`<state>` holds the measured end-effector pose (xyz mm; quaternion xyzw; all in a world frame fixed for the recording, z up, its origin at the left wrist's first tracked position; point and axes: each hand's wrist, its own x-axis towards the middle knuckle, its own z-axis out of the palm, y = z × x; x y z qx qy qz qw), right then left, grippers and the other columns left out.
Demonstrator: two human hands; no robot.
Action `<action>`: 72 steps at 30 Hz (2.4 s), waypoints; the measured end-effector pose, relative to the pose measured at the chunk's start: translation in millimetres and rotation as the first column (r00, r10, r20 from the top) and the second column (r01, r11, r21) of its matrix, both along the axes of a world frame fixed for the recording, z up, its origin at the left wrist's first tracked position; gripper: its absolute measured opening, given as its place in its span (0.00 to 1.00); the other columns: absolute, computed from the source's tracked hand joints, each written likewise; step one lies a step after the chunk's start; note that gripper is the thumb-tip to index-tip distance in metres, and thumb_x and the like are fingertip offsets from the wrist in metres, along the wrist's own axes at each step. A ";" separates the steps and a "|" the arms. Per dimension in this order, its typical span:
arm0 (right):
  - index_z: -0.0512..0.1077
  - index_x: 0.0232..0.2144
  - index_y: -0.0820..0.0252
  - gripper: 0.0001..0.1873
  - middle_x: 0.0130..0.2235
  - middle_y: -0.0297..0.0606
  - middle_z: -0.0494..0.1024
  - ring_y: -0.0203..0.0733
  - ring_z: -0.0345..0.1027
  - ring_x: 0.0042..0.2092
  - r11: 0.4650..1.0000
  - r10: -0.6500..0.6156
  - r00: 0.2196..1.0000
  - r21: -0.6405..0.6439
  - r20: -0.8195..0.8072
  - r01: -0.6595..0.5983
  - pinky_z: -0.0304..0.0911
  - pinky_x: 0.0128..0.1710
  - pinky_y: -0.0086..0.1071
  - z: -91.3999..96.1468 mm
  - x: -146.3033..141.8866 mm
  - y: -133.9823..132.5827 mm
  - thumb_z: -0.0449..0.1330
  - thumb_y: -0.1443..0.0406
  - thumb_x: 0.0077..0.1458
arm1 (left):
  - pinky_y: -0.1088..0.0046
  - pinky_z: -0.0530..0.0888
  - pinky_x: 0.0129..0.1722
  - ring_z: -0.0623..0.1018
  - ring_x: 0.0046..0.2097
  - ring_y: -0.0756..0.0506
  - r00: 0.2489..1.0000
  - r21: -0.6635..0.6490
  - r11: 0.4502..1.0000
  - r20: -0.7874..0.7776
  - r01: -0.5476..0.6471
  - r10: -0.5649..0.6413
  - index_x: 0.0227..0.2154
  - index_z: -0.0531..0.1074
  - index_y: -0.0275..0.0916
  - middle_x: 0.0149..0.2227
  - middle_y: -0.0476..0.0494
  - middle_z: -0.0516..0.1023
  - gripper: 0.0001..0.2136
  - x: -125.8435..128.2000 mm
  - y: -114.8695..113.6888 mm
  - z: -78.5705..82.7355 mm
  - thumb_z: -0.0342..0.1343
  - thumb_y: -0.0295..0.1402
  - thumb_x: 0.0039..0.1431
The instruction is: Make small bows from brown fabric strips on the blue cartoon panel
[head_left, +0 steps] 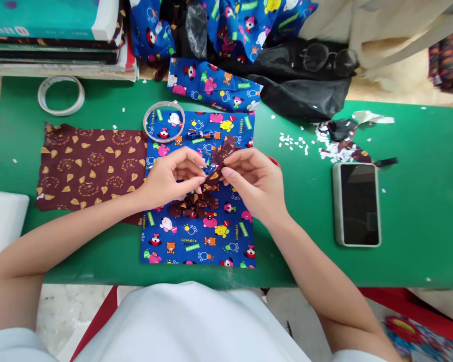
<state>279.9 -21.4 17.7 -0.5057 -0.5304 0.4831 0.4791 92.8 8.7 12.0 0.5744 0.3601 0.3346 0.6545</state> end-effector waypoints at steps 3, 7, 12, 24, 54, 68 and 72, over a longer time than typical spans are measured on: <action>0.69 0.32 0.55 0.09 0.30 0.30 0.75 0.33 0.71 0.31 1.000 -0.016 0.999 -0.009 0.039 0.016 0.71 0.32 0.27 1.8 0.4 -0.1 0.65 0.61 0.50 | 0.83 0.75 0.24 0.77 0.25 0.55 0.999 0.044 0.999 -0.017 -0.031 0.032 0.34 0.65 0.37 0.29 0.50 0.77 0.10 0.3 0.3 -1.4 0.61 0.27 0.51; 0.68 0.31 0.55 0.10 0.29 0.30 0.76 0.34 0.72 0.30 0.999 -0.017 0.997 -0.029 0.078 0.019 0.72 0.31 0.28 3.8 1.3 0.0 0.66 0.62 0.49 | 0.84 0.73 0.24 0.75 0.25 0.56 0.996 0.112 0.991 -0.050 -0.073 0.079 0.33 0.65 0.37 0.27 0.52 0.75 0.10 0.6 0.2 -1.3 0.61 0.26 0.51; 0.68 0.31 0.55 0.10 0.28 0.30 0.76 0.33 0.72 0.28 0.999 0.038 0.996 -0.029 0.076 -0.036 0.71 0.29 0.27 5.2 6.4 2.7 0.66 0.64 0.48 | 0.84 0.73 0.26 0.74 0.25 0.56 0.992 0.141 0.986 -0.067 -0.093 0.104 0.32 0.64 0.38 0.27 0.53 0.73 0.09 0.3 0.3 -0.4 0.59 0.25 0.51; 0.77 0.37 0.55 0.08 0.35 0.35 0.79 0.36 0.72 0.34 0.963 0.217 0.925 0.088 0.313 -0.256 0.69 0.32 0.29 2.5 15.8 4.5 0.60 0.66 0.54 | 0.86 0.70 0.22 0.73 0.24 0.57 0.992 0.110 0.989 -0.073 -0.095 0.104 0.31 0.63 0.38 0.27 0.53 0.73 0.09 0.5 1.5 -0.4 0.58 0.23 0.49; 0.73 0.27 0.55 0.02 0.31 0.32 0.79 0.37 0.72 0.33 0.978 -0.174 0.951 0.156 0.255 0.137 0.69 0.36 0.33 5.5 -10.3 -12.0 0.63 0.66 0.52 | 0.82 0.74 0.26 0.75 0.27 0.56 0.998 0.175 0.983 0.012 -0.061 0.060 0.33 0.67 0.38 0.30 0.51 0.75 0.07 2.0 -6.7 2.1 0.60 0.27 0.54; 0.68 0.28 0.57 0.04 0.25 0.29 0.74 0.32 0.70 0.27 0.999 -0.002 1.000 -0.049 0.017 0.003 0.69 0.27 0.26 -3.8 -16.3 -10.9 0.61 0.67 0.50 | 0.80 0.77 0.32 0.78 0.30 0.53 0.977 0.212 0.957 -0.029 -0.199 0.209 0.29 0.76 0.37 0.30 0.49 0.79 0.01 5.5 -17.6 1.2 0.62 0.28 0.52; 0.68 0.29 0.58 0.03 0.23 0.28 0.72 0.29 0.67 0.24 1.000 0.007 0.999 -0.020 0.052 -0.005 0.66 0.24 0.24 -6.2 -17.7 -11.4 0.60 0.68 0.51 | 0.82 0.76 0.29 0.77 0.27 0.55 0.976 0.144 0.970 -0.068 -0.195 0.206 0.28 0.77 0.36 0.28 0.49 0.80 0.01 7.7 -16.3 3.4 0.62 0.27 0.51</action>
